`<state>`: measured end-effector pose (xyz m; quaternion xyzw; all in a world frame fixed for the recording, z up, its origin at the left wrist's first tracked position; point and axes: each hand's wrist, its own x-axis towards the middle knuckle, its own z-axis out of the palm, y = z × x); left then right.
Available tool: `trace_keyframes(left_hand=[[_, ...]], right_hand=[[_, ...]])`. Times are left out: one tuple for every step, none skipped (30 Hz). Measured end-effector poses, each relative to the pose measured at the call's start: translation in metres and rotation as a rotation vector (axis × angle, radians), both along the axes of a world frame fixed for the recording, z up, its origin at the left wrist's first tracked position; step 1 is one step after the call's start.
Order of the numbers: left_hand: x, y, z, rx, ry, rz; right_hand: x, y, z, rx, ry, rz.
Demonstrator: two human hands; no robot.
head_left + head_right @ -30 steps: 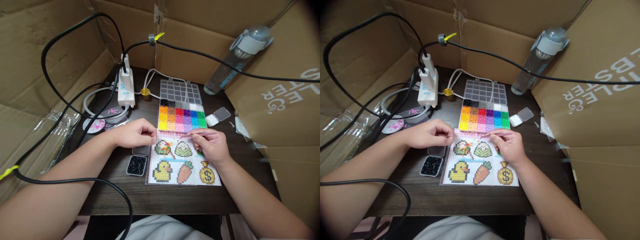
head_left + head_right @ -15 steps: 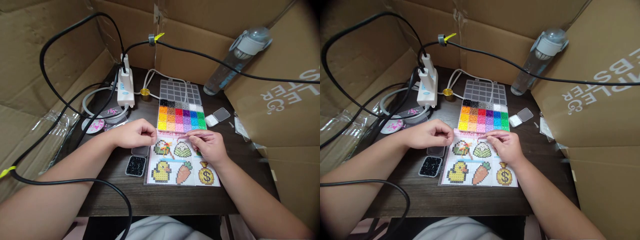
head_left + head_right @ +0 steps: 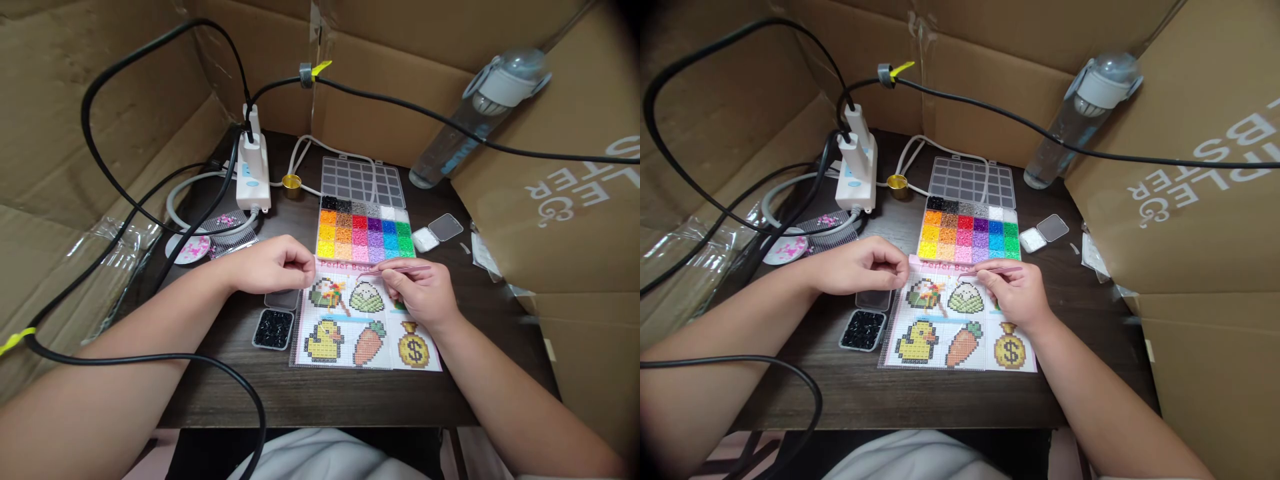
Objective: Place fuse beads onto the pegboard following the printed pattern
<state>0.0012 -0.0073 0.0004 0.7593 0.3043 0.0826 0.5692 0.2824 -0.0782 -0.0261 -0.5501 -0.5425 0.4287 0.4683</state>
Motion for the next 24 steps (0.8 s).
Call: trace_keyframes(left_hand=[[0.0000, 0.0001, -0.0001, 0.001, 0.008, 0.002], [-0.0001, 0.0001, -0.0001, 0.002, 0.016, 0.002], [0.0000, 0.0002, -0.0002, 0.004, 0.023, 0.001], [0.0000, 0.0002, -0.0003, 0.006, 0.027, 0.001], [0.0001, 0.0002, -0.0004, 0.008, 0.029, 0.000], [0.0003, 0.0001, -0.0004, 0.009, 0.028, 0.000], [0.0004, 0.0000, -0.0005, 0.009, 0.027, 0.001], [0.0005, -0.0001, -0.0005, 0.010, 0.024, 0.004], [0.0006, -0.0002, -0.0005, 0.009, 0.021, 0.005], [0.0007, -0.0003, -0.0004, 0.008, 0.019, 0.005], [0.0007, -0.0004, -0.0003, 0.005, 0.016, 0.004], [0.0007, -0.0004, -0.0002, 0.003, 0.014, 0.004], [0.0007, -0.0005, -0.0001, 0.002, 0.012, 0.005], [0.0007, -0.0005, -0.0001, 0.001, 0.009, 0.005], [0.0007, -0.0005, 0.0000, 0.003, 0.007, 0.005], [0.0007, -0.0005, -0.0001, 0.005, 0.006, 0.004], [0.0007, -0.0005, -0.0002, 0.007, 0.005, 0.004], [0.0008, -0.0005, -0.0003, 0.009, 0.005, 0.005], [0.0009, -0.0005, -0.0004, 0.009, 0.007, 0.007], [0.0011, -0.0005, -0.0005, 0.007, 0.009, 0.010], [0.0012, -0.0004, -0.0005, 0.005, 0.010, 0.012], [0.0013, -0.0004, -0.0005, 0.003, 0.009, 0.014], [0.0014, -0.0003, -0.0004, 0.003, 0.006, 0.015], [0.0014, -0.0003, -0.0003, 0.003, 0.004, 0.014]], right_hand=[[-0.0004, 0.0001, 0.0005, -0.004, 0.000, -0.003], [-0.0008, 0.0002, 0.0009, -0.005, -0.002, -0.006], [-0.0010, 0.0003, 0.0012, -0.004, -0.006, -0.007], [-0.0010, 0.0004, 0.0014, -0.002, -0.010, -0.007], [-0.0009, 0.0005, 0.0015, 0.001, -0.013, -0.006], [-0.0007, 0.0006, 0.0013, 0.002, -0.015, -0.004], [-0.0004, 0.0006, 0.0010, 0.003, -0.018, -0.003], [0.0000, 0.0006, 0.0006, 0.002, -0.021, -0.003], [0.0004, 0.0004, 0.0001, 0.002, -0.023, -0.004], [0.0007, 0.0003, -0.0002, 0.001, -0.025, -0.004], [0.0009, 0.0001, -0.0004, 0.002, -0.025, -0.003], [0.0010, -0.0002, -0.0004, 0.005, -0.025, 0.000], [0.0010, -0.0003, -0.0003, 0.011, -0.023, 0.004], [0.0010, -0.0005, -0.0001, 0.016, -0.023, 0.010], [0.0009, -0.0006, 0.0002, 0.021, -0.025, 0.016], [0.0008, -0.0006, 0.0004, 0.024, -0.028, 0.021], [0.0007, -0.0006, 0.0006, 0.024, -0.030, 0.022], [0.0007, -0.0005, 0.0006, 0.022, -0.032, 0.023], [0.0007, -0.0005, 0.0007, 0.020, -0.033, 0.021], [0.0006, -0.0004, 0.0007, 0.019, -0.033, 0.020], [0.0006, -0.0004, 0.0007, 0.020, -0.033, 0.017], [0.0005, -0.0005, 0.0007, 0.021, -0.034, 0.014], [0.0005, -0.0005, 0.0006, 0.021, -0.035, 0.010], [0.0005, -0.0006, 0.0004, 0.018, -0.036, 0.006]])
